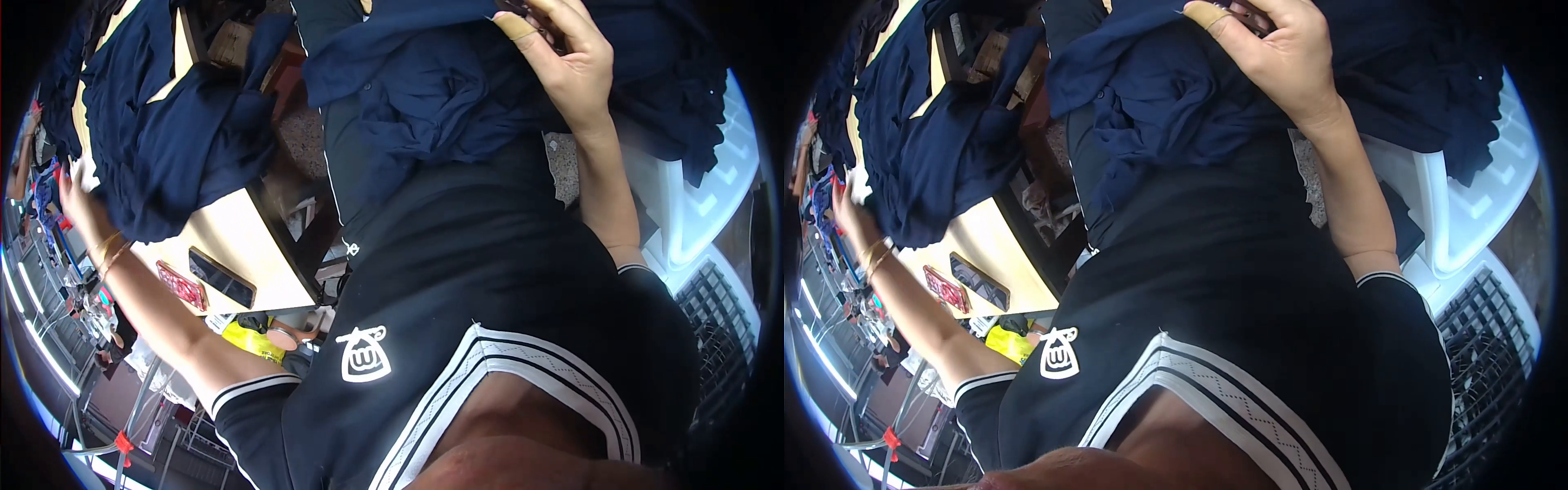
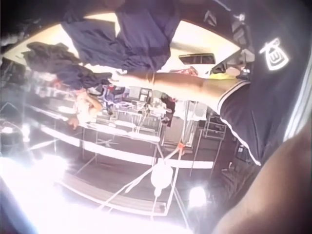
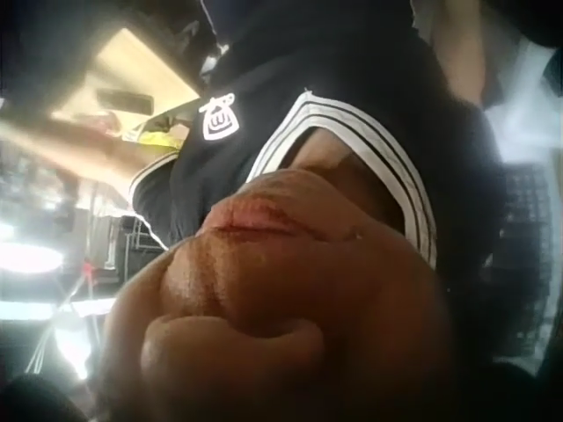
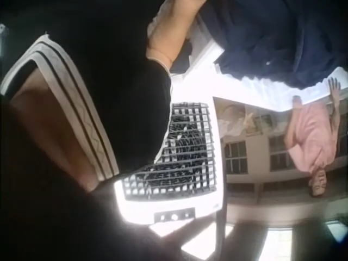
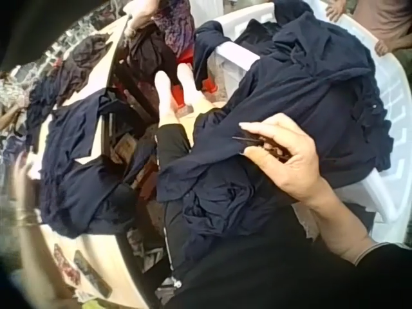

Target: The person takes garments from a bin, trims loose threads from the fabric using thread snips, and sets the finished garments onto a table.

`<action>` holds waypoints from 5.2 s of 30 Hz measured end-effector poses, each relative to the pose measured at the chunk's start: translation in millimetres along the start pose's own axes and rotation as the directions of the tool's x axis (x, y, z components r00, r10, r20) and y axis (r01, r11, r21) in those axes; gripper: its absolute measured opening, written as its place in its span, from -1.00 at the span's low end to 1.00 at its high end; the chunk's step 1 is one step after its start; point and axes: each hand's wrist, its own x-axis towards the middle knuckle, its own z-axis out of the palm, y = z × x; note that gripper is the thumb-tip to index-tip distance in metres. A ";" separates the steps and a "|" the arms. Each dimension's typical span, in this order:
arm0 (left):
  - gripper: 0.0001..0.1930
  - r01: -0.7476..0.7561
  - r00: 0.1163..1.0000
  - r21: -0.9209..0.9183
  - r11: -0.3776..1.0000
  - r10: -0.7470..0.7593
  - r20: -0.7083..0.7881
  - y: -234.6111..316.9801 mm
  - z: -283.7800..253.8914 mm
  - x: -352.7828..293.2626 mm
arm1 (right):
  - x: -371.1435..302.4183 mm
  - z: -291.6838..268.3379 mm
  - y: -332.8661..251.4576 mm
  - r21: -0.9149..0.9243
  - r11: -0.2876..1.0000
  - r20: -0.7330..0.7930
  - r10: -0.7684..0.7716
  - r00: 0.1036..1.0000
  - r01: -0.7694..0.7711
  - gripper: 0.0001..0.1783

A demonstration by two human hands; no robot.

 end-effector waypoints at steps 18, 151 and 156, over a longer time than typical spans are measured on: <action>-0.79 0.376 0.687 -0.924 -0.062 0.688 0.233 405.4 -72.4 2.2 | -21.9 -4.9 60.6 -0.408 0.907 0.130 -0.058 0.990 0.107 -0.59; -0.61 0.484 0.872 -0.582 -0.653 0.311 0.377 467.7 -123.3 -3.2 | -3.9 -46.7 9.8 0.329 0.941 -0.095 -0.052 0.994 0.081 -0.81; -0.73 0.516 0.839 -0.511 -0.687 0.286 0.462 466.7 -104.2 -13.7 | -15.3 -38.8 41.9 0.058 0.994 0.193 0.080 0.978 -0.093 -0.71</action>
